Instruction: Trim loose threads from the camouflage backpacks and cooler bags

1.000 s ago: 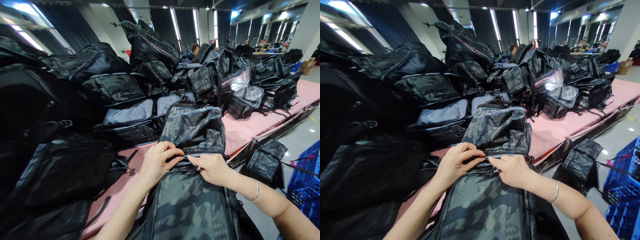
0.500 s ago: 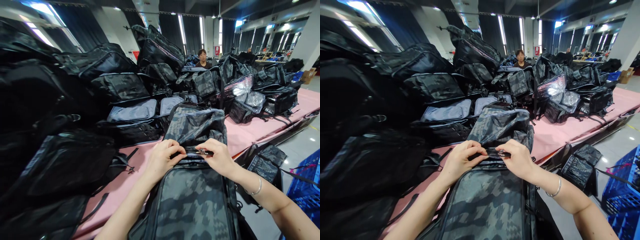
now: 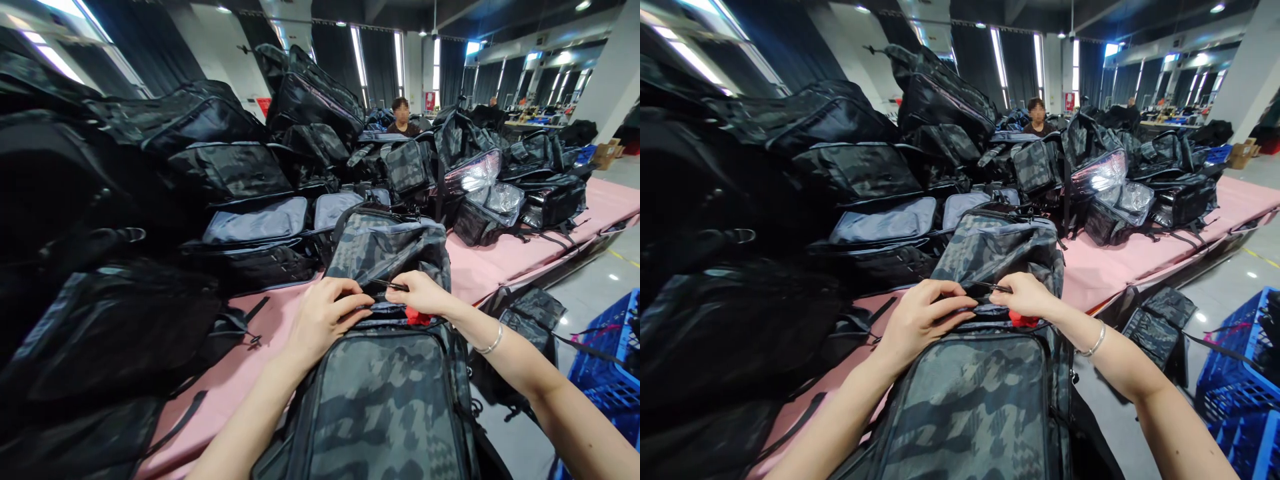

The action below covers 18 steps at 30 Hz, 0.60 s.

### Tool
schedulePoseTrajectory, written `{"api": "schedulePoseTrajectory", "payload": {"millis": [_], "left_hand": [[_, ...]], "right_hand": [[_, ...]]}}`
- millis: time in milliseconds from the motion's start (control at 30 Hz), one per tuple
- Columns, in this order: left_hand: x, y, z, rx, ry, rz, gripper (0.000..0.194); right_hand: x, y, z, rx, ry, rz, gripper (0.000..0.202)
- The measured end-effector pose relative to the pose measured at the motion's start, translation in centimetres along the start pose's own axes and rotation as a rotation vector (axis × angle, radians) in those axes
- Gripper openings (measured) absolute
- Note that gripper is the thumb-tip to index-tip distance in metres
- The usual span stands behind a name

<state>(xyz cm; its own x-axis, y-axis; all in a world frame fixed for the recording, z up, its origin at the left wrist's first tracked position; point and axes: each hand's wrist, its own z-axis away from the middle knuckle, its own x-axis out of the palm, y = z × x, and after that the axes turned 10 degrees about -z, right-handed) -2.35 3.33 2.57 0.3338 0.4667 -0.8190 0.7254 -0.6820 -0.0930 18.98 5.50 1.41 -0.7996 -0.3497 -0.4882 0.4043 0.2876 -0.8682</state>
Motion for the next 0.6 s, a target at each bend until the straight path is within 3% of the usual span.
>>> {"api": "schedulePoseTrajectory", "payload": {"millis": [300, 433, 600], "left_hand": [[-0.5, 0.1, -1.0, 0.413, 0.066, -0.164, 0.018], [-0.7, 0.0, -1.2, 0.47, 0.08, -0.173, 0.018], [0.0, -1.0, -0.2, 0.428, 0.095, -0.146, 0.015]], "right_hand": [[0.3, 1.2, -0.6, 0.037, -0.017, -0.211, 0.021], [0.3, 1.1, -0.8, 0.049, -0.036, -0.238, 0.02], [0.2, 0.7, -1.0, 0.044, -0.067, -0.231, 0.022]]}}
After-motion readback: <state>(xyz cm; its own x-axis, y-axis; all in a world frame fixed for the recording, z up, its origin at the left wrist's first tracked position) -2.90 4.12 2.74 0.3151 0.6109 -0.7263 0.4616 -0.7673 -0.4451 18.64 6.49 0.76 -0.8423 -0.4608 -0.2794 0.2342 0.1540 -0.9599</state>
